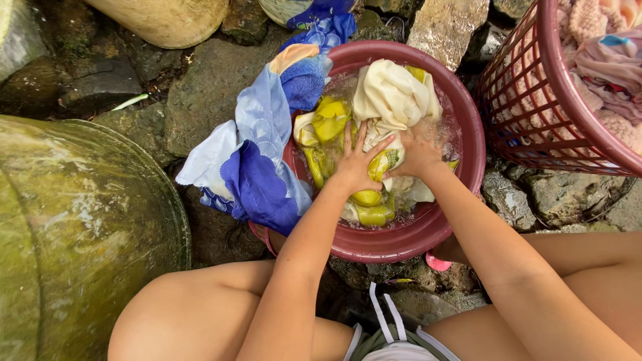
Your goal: The person washes clothes by hand in a basin, scrubbing and rinsing various garments before placing them into a nearby basket.
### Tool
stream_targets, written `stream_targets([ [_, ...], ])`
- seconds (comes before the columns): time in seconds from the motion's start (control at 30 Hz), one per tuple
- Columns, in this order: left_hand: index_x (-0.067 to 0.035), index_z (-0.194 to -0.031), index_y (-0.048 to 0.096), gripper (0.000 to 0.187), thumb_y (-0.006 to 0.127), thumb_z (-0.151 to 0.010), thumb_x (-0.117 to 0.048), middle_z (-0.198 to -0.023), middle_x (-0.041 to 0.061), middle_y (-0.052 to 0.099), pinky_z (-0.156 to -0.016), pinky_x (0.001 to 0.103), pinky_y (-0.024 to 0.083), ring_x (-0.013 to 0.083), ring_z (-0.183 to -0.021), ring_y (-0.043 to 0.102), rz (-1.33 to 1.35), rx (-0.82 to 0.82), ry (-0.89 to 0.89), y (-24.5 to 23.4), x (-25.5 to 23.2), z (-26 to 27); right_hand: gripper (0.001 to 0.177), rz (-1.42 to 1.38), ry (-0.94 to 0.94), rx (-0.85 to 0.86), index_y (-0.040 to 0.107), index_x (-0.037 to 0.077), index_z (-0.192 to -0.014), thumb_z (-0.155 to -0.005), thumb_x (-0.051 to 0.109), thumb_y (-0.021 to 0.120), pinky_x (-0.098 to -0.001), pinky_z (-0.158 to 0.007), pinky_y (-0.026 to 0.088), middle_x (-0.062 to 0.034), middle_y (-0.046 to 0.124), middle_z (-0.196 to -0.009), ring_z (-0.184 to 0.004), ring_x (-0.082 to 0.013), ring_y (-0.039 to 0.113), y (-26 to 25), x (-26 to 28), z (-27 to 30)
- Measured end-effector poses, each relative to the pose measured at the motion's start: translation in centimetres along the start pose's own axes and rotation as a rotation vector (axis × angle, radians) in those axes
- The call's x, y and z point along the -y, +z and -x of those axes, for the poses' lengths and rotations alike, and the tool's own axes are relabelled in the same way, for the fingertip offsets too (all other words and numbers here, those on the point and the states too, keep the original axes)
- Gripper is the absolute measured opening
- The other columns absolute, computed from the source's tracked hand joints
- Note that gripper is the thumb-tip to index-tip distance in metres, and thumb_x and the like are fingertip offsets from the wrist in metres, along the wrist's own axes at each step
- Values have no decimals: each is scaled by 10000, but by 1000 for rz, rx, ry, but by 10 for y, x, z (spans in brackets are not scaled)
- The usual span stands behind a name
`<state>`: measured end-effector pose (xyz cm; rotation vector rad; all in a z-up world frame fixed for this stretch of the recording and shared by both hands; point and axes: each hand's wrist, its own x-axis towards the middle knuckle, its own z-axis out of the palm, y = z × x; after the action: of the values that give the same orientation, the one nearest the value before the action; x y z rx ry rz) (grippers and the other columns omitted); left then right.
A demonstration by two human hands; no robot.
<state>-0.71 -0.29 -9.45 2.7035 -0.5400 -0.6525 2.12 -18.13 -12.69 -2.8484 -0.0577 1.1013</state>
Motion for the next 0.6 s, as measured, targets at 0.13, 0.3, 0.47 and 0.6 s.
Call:
stream_targets([
  [0.13, -543, -1330, 42, 1093, 772, -519, -488, -1504, 94, -120, -934, 614, 330, 473, -1347, 33, 10, 68, 29, 8, 13, -18, 1112, -38, -90, -283, 70, 79, -1463, -609, 461, 671, -542, -1037, 88, -209, 22, -1467, -1325, -370, 74, 40, -7, -20],
  [0.3, -546, -1330, 1, 975, 684, -635, -588, -1463, 107, -105, -975, 658, 256, 452, -1318, 119, -117, -48, 68, 18, 12, -20, 890, 417, 98, -127, 92, 132, -1435, -761, 517, 528, -577, -1002, -47, -193, -6, -1473, -1350, -362, 12, 49, -3, -23],
  [0.47, -486, -1317, -81, 868, 572, -760, -617, -1451, 98, -180, -952, 718, 192, 422, -1334, 32, -259, 145, -61, 7, -8, -10, 638, 315, 76, 193, 80, 207, -1478, -915, 388, 318, -621, -1118, -66, -115, 232, -1464, -1363, -320, 147, 89, -13, -35],
  [0.6, -444, -1365, -86, 929, 634, -778, -403, -1458, 120, -203, -947, 717, 180, 383, -1364, -57, -255, 180, -121, 8, -28, 17, 644, 380, 82, 83, 78, 142, -1449, -908, 355, 356, -607, -1091, -27, -135, 146, -1460, -1341, -369, 52, 98, -12, -19],
])
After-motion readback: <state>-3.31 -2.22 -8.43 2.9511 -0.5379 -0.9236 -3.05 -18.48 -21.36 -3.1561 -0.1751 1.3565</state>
